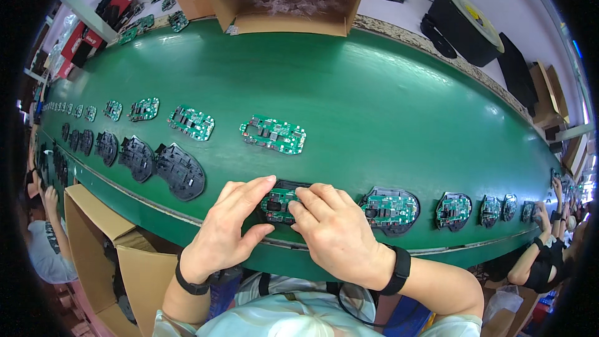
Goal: Assembling the internal PCB and chassis components of computer mice on a production line.
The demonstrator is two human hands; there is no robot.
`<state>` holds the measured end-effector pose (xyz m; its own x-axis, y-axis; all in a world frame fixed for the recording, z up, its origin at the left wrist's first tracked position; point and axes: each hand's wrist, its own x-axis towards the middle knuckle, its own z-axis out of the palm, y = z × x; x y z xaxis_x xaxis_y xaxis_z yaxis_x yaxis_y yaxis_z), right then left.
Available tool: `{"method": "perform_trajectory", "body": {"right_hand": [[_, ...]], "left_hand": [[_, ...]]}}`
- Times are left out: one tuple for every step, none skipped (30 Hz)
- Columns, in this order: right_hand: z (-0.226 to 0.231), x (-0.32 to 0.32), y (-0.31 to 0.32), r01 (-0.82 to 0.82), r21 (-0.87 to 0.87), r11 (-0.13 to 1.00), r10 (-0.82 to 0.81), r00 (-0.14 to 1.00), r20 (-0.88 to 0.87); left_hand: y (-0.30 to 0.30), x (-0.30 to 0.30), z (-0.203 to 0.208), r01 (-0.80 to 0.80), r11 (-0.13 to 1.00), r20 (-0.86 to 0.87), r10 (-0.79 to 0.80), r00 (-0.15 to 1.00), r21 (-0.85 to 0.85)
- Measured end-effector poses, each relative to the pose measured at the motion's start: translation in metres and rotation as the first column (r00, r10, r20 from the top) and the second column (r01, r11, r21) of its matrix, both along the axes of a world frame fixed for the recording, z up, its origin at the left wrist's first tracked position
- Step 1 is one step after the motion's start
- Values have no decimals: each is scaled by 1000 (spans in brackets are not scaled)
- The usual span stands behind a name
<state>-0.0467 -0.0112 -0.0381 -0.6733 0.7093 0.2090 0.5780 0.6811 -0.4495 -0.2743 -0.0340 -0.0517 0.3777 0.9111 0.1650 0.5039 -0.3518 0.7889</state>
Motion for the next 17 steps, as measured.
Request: {"method": "perform_trajectory", "body": {"right_hand": [[-2,0,0,3,28,1000,-3,1000,1],[-3,0,-1,6,44,999,-6,1000,4],[-4,-1,-1,9,60,998,-10,1000,7],[-4,-1,-2,13,77,997,-13,1000,10],[-4,-2,-2,20,86,996,-21,1000,13],[-4,-4,-3,26,95,995,-28,999,16],[-4,-5,-3,32,105,994,-34,999,19],[-3,-5,-2,33,100,994,-35,999,18],[-3,-5,-1,33,95,995,-34,999,16],[-2,-5,-1,32,89,995,-33,999,15],[-3,-4,0,24,89,996,-26,999,20],[-4,-4,0,16,88,996,-19,999,26],[-4,-4,1,8,87,996,-10,999,32],[-5,-4,1,6,79,997,-8,1000,26],[-6,-4,1,3,70,998,-5,1000,20],[-6,-4,2,0,62,998,-1,1000,14],[-7,-4,3,4,34,999,-5,1000,17]], "left_hand": [[1,1,-1,-3,1000,-4,3,1000,9],[1,2,-1,-5,1000,-9,6,1000,10],[1,3,-1,-8,1000,-13,8,1000,11],[1,4,-1,-10,1000,-17,10,1000,12],[0,5,-2,-9,1000,-27,9,1000,19],[-1,5,-2,-8,1000,-38,9,999,27],[-2,5,-2,-8,999,-48,10,999,34],[-1,5,-2,-7,999,-48,9,999,36],[-1,5,-2,-7,999,-49,9,999,37],[-2,6,-3,-8,999,-50,9,999,38],[-2,6,-2,-14,999,-52,16,999,35],[-2,6,-2,-21,999,-54,23,998,33],[-2,6,-2,-29,999,-56,30,998,29],[-2,5,-1,-28,1000,-53,28,998,10],[-2,3,0,-27,1000,-49,27,998,-10],[-2,1,1,-27,999,-46,26,999,-30],[-2,-3,-3,-19,999,-49,17,999,-46]]}}
